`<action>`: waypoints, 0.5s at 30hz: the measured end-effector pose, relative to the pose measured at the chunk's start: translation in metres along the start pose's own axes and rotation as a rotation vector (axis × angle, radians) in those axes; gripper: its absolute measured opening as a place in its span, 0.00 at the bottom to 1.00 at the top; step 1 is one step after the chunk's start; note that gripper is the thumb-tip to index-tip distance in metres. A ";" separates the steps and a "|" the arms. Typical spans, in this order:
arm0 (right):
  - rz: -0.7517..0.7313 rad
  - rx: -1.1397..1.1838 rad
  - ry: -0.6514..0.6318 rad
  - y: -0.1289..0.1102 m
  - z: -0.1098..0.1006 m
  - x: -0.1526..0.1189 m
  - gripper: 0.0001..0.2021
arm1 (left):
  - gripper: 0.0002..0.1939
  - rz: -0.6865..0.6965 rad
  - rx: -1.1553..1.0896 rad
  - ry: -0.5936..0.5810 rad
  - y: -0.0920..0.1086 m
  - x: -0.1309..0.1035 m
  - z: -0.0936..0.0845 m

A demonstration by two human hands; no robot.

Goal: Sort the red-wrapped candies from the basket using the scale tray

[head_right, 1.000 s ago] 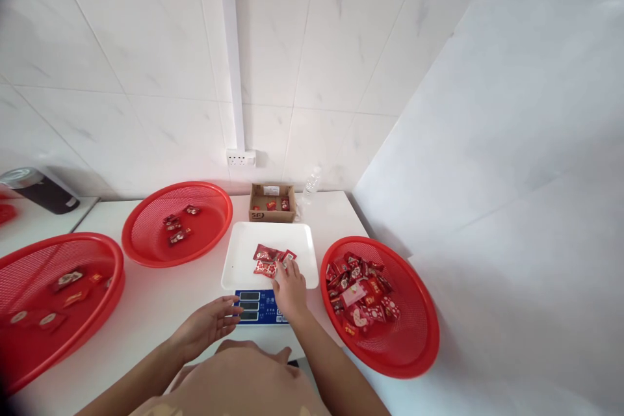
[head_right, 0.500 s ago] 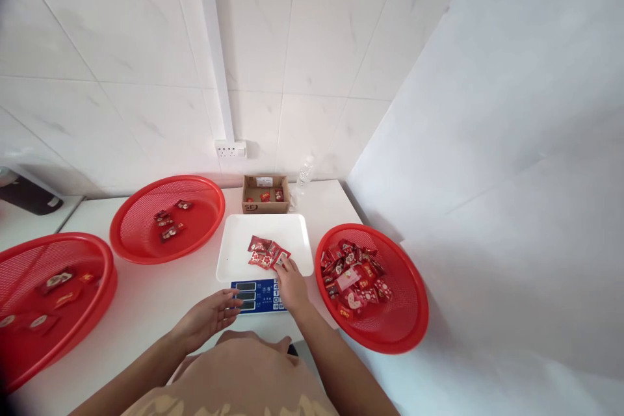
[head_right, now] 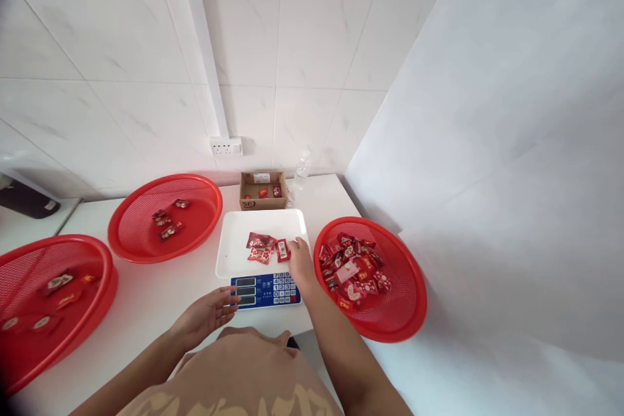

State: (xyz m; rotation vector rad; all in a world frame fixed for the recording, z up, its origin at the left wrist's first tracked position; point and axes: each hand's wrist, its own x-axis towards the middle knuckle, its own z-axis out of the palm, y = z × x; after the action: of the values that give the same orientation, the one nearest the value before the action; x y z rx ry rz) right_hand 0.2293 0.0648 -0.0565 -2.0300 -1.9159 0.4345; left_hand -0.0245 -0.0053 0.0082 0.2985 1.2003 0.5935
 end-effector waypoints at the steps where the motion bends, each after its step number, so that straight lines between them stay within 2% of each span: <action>1: -0.002 -0.002 -0.007 -0.001 0.000 0.002 0.24 | 0.12 -0.001 0.002 0.000 0.000 0.000 0.000; 6: -0.123 -0.038 -0.060 -0.011 0.005 -0.005 0.23 | 0.10 -0.005 -0.007 -0.001 0.000 0.002 0.001; 12: -0.083 -0.052 -0.029 -0.028 0.003 -0.022 0.17 | 0.09 -0.003 -0.013 0.001 0.005 0.003 0.000; 15: -0.120 -0.062 -0.006 -0.037 0.001 -0.019 0.18 | 0.09 -0.006 -0.011 0.009 0.006 0.005 0.002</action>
State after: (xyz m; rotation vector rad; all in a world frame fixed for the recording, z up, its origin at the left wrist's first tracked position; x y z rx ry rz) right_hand 0.1947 0.0477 -0.0417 -1.9399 -2.0650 0.3569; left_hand -0.0235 0.0023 0.0084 0.2832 1.2056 0.5966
